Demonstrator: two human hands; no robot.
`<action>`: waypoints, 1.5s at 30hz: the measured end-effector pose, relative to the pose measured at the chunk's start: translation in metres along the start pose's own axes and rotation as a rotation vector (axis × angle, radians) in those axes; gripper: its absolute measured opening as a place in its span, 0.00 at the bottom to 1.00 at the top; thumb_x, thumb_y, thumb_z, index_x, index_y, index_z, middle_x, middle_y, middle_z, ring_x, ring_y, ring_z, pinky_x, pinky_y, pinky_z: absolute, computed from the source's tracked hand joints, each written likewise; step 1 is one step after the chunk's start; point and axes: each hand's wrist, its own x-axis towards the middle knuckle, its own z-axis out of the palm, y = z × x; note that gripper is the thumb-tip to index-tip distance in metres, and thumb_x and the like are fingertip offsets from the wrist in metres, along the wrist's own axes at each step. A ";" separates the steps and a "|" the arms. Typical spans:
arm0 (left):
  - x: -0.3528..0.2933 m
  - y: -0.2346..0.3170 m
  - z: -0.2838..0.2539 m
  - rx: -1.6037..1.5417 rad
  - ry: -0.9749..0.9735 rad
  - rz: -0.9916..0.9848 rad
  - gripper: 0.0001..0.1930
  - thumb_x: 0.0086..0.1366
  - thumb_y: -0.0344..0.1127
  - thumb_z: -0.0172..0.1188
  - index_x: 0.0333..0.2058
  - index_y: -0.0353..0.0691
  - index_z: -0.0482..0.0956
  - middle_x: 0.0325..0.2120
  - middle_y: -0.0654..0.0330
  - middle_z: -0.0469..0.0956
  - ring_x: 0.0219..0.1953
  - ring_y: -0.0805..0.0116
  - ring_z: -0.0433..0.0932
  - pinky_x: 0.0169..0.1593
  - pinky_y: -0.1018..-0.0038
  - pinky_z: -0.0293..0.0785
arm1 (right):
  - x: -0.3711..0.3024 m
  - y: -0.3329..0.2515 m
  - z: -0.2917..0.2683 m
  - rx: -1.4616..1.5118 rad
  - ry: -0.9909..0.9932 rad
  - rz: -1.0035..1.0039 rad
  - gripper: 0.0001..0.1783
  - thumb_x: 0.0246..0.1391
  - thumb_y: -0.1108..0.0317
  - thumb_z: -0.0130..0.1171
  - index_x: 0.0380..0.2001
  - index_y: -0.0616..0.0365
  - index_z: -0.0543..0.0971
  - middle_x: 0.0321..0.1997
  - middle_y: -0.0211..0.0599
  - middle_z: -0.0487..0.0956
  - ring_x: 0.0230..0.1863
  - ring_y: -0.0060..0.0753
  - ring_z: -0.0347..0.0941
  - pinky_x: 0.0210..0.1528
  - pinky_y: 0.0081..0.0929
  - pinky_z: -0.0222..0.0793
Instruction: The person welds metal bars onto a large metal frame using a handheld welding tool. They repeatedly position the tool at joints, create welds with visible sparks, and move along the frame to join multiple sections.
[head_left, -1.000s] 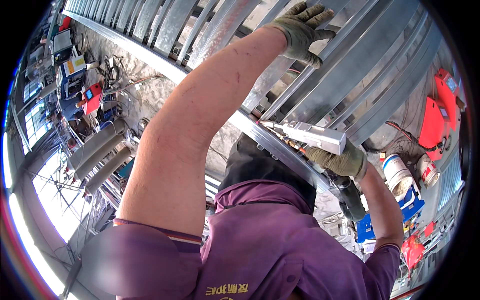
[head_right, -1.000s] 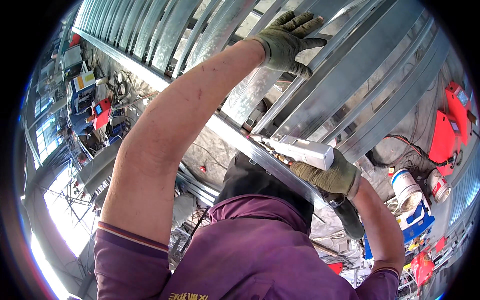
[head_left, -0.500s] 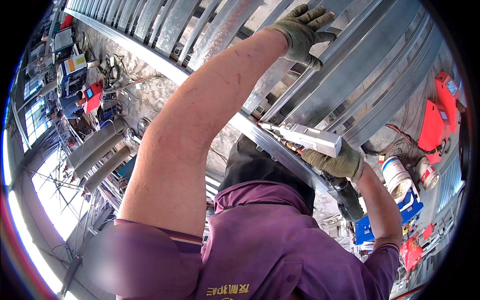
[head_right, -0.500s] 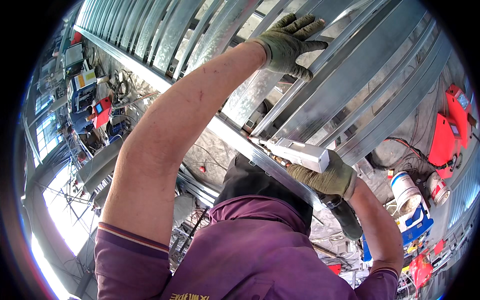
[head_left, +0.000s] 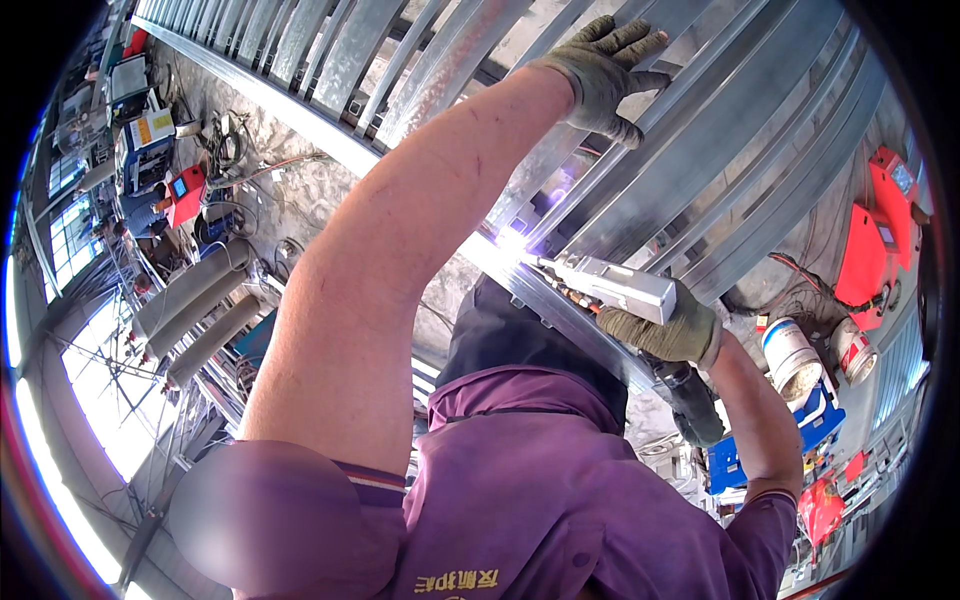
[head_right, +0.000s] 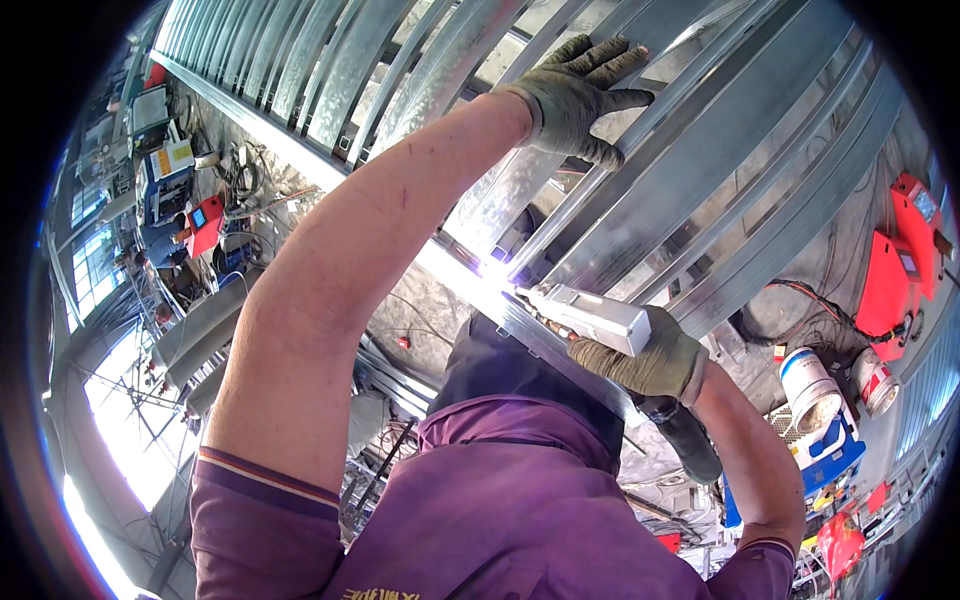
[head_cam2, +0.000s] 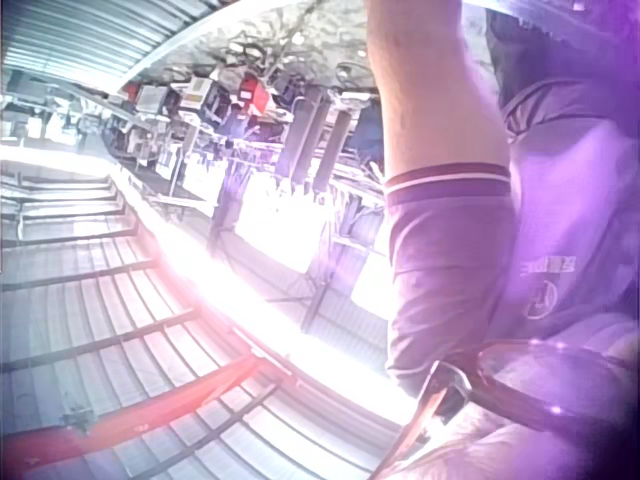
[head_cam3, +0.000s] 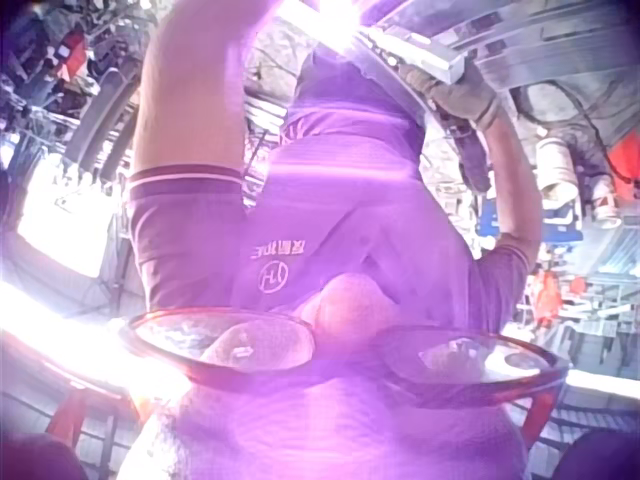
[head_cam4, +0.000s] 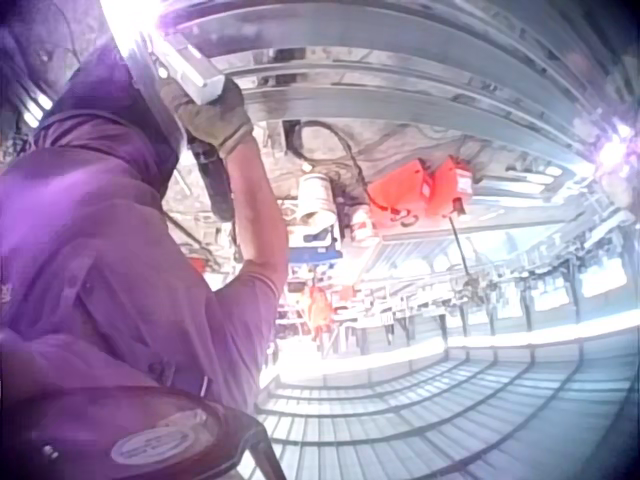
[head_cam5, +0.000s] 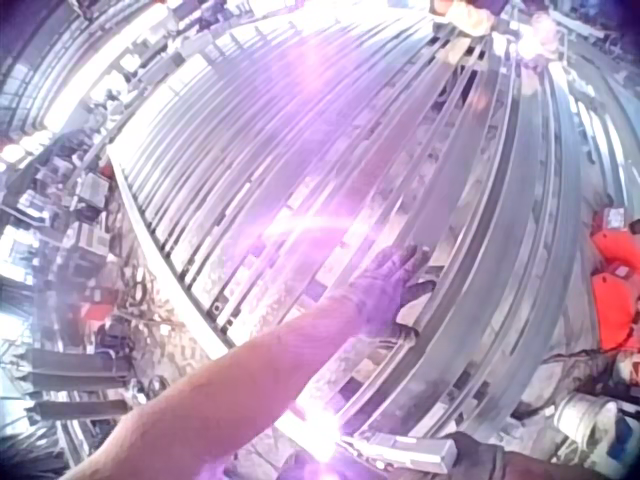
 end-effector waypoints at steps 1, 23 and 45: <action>0.002 -0.001 -0.001 0.012 -0.016 -0.001 0.52 0.65 0.80 0.63 0.82 0.67 0.62 0.88 0.59 0.40 0.89 0.58 0.34 0.88 0.52 0.31 | 0.001 0.001 0.000 0.009 -0.007 0.002 0.31 0.65 0.53 0.77 0.66 0.54 0.83 0.58 0.43 0.90 0.60 0.41 0.88 0.61 0.33 0.84; 0.000 -0.002 0.000 0.015 -0.026 -0.014 0.52 0.66 0.80 0.62 0.83 0.69 0.58 0.88 0.61 0.39 0.89 0.58 0.33 0.88 0.51 0.30 | -0.003 -0.007 -0.007 -0.033 -0.052 0.071 0.31 0.65 0.51 0.76 0.66 0.53 0.84 0.58 0.43 0.90 0.58 0.42 0.88 0.61 0.35 0.85; 0.002 -0.007 0.003 0.044 -0.021 -0.008 0.52 0.66 0.83 0.59 0.83 0.69 0.59 0.88 0.60 0.39 0.89 0.59 0.32 0.87 0.51 0.30 | -0.008 0.002 -0.006 -0.035 -0.029 0.052 0.32 0.64 0.48 0.77 0.64 0.54 0.85 0.56 0.43 0.91 0.57 0.44 0.89 0.58 0.37 0.85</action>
